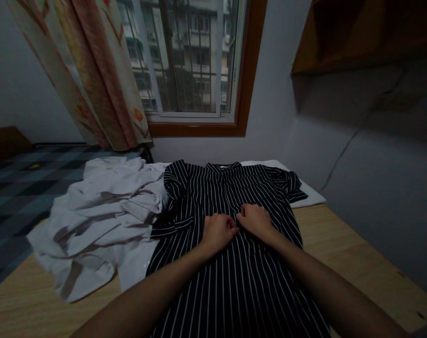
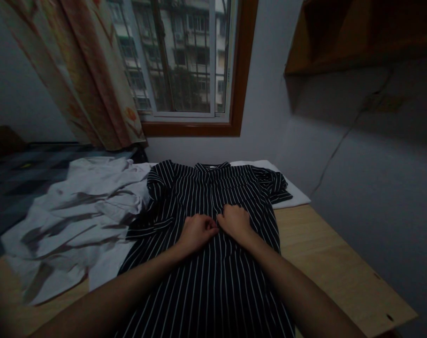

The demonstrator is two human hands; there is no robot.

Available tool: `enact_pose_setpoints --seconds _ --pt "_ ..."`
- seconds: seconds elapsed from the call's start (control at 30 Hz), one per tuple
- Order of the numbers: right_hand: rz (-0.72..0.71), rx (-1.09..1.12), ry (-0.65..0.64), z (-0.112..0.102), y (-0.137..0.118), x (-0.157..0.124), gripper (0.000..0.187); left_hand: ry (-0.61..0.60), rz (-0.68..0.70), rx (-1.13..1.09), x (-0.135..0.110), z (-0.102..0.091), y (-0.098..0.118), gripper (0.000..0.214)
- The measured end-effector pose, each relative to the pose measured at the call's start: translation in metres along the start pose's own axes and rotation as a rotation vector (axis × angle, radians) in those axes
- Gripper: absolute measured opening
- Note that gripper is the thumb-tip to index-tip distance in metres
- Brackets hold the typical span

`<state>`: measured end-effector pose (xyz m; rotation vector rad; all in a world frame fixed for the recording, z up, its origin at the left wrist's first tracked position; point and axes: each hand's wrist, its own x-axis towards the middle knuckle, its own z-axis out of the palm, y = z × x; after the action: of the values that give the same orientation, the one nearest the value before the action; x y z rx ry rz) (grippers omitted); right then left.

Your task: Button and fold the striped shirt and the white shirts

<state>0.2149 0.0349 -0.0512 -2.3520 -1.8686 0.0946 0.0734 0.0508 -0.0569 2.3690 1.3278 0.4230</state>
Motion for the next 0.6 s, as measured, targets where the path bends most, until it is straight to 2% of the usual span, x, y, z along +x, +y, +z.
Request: enact_pose_setpoints --seconds 0.1,0.27,0.47,0.6 --pt "-0.038 -0.014 0.034 -0.001 -0.004 -0.001 0.038 0.011 0.020 0.000 -0.001 0.000 0.001 0.015" --pt "-0.066 -0.086 0.053 -0.002 -0.008 0.004 0.028 0.047 0.028 -0.065 -0.001 0.003 -0.004 0.011" --pt "-0.007 0.018 -0.003 -0.010 0.006 0.001 0.026 0.174 0.035 -0.231 0.001 0.007 -0.010 0.007" --pt "-0.061 0.097 -0.031 -0.011 0.011 -0.016 0.033 0.195 0.073 -0.277 0.002 0.007 -0.010 0.007"
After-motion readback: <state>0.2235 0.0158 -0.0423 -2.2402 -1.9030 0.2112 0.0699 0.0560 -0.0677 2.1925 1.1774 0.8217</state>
